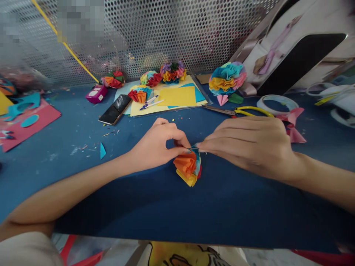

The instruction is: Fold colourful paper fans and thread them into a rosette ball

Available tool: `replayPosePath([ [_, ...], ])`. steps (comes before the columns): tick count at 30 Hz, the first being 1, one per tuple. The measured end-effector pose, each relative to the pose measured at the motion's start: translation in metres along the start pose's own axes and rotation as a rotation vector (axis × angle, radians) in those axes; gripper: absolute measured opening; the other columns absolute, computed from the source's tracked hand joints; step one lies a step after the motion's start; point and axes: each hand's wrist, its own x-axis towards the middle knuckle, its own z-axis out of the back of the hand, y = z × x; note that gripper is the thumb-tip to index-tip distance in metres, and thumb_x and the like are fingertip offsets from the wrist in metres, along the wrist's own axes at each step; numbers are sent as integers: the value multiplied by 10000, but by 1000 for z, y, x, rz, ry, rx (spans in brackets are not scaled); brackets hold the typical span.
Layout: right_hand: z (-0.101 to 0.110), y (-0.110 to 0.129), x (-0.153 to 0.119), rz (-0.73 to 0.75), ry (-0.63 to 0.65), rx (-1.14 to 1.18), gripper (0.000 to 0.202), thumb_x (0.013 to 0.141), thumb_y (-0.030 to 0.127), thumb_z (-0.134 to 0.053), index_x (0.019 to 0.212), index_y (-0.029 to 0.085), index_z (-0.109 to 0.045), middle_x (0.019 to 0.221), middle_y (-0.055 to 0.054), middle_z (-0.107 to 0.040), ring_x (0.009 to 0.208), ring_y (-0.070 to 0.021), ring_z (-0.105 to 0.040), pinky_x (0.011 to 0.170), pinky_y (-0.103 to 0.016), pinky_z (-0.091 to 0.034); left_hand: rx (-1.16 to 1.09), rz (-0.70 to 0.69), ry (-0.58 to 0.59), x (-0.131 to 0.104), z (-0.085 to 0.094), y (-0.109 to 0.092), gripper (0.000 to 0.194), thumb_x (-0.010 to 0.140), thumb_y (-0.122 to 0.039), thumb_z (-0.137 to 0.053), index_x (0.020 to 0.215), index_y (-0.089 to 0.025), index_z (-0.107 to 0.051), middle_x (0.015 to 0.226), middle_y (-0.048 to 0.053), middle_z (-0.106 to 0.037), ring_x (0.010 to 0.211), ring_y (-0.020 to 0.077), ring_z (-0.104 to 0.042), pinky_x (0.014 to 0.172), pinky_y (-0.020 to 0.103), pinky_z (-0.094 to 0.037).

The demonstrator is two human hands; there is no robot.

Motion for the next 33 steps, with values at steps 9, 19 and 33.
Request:
replayPosePath([
  [9, 1, 0, 2, 0, -7, -35, 64, 974, 148, -685, 991, 191, -729, 849, 19, -823, 766, -172, -748, 623, -319, -562, 84, -51, 22, -1, 0, 1, 188, 909, -78, -660, 899, -228, -774, 854, -42, -784, 791, 144, -631, 937, 347, -332],
  [19, -1, 0, 1, -1, -12, -29, 62, 951, 145, -716, 987, 191, -737, 843, 16, -822, 764, -183, -748, 617, -320, -558, 16, -13, 9, -1, 0, 1, 154, 891, -121, -679, 840, -224, -782, 822, -33, -787, 768, 145, -647, 955, 356, -374],
  [33, 2, 1, 0, 22, -6, -8, 83, 972, 135, -680, 998, 204, -718, 858, 14, -817, 822, -185, -750, 601, -326, -517, -51, 57, 7, 0, 1, -4, 113, 833, -153, -749, 747, -222, -773, 756, -27, -768, 769, 159, -656, 981, 362, -445],
])
